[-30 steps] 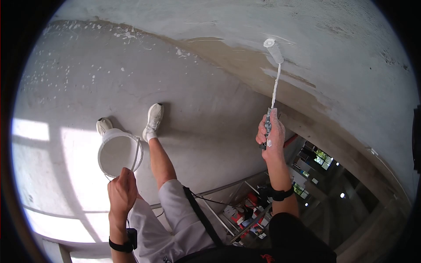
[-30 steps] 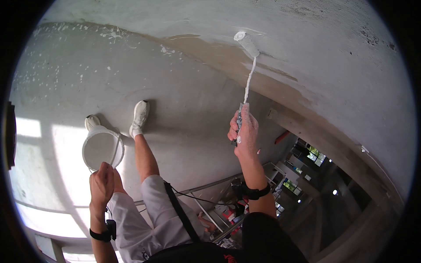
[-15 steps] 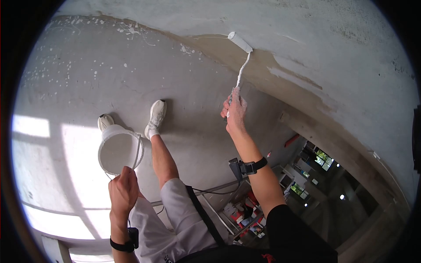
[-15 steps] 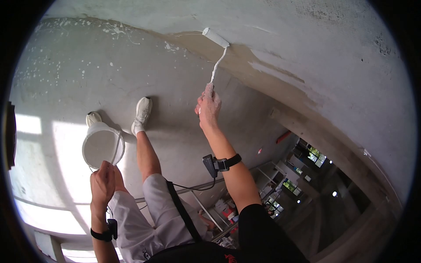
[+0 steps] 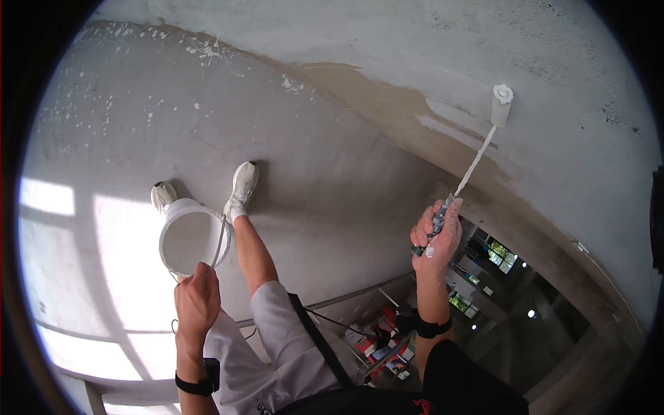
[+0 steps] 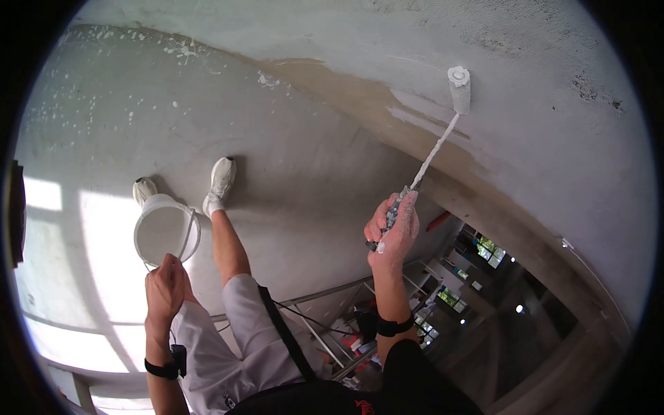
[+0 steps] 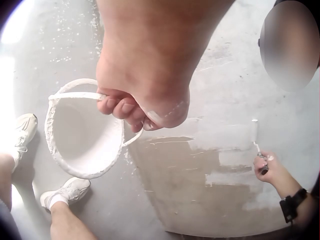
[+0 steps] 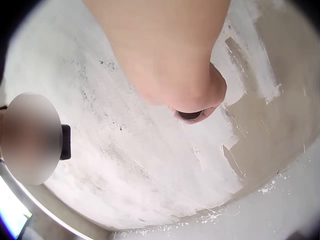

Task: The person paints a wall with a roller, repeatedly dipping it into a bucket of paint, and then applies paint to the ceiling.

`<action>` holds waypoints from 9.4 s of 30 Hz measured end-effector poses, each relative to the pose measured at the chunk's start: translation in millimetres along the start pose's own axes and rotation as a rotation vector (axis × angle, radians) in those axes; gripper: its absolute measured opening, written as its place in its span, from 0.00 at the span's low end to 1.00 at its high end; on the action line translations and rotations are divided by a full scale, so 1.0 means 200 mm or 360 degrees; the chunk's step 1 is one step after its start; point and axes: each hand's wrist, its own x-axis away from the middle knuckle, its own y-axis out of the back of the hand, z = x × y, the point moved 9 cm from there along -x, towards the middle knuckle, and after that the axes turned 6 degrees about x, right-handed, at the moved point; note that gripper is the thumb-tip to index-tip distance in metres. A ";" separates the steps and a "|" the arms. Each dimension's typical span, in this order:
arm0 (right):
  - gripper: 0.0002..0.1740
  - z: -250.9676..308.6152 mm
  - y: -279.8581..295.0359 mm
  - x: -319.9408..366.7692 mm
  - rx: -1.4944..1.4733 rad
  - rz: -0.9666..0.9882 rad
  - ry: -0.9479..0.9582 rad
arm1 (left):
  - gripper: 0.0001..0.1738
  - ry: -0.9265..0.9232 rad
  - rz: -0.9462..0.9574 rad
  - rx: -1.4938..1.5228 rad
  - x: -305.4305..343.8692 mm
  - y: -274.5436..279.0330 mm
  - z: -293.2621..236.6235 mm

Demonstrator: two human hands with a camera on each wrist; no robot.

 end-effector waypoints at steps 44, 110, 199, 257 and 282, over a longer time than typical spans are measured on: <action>0.26 -0.32 -0.56 -0.19 0.0349 0.0192 -0.0294 | 0.07 0.0057 -0.0091 0.0089 0.01 0.06 0.10; 0.24 -0.16 -0.75 -0.03 0.0346 0.0060 -0.0125 | 0.07 0.0023 -0.0025 0.0045 0.05 0.06 0.23; 0.26 -0.81 -0.62 -0.58 0.0277 0.0442 -0.0556 | 0.06 -0.0066 0.0052 0.0077 -0.18 -0.06 0.09; 0.29 -1.50 -1.20 -1.02 0.0688 0.0149 -0.0533 | 0.02 0.0113 -0.0085 -0.0106 -0.09 0.10 0.40; 0.27 -0.46 -0.25 -0.20 -0.0268 0.0046 -0.0172 | 0.07 -0.0239 0.0099 -0.0409 0.14 0.13 -0.46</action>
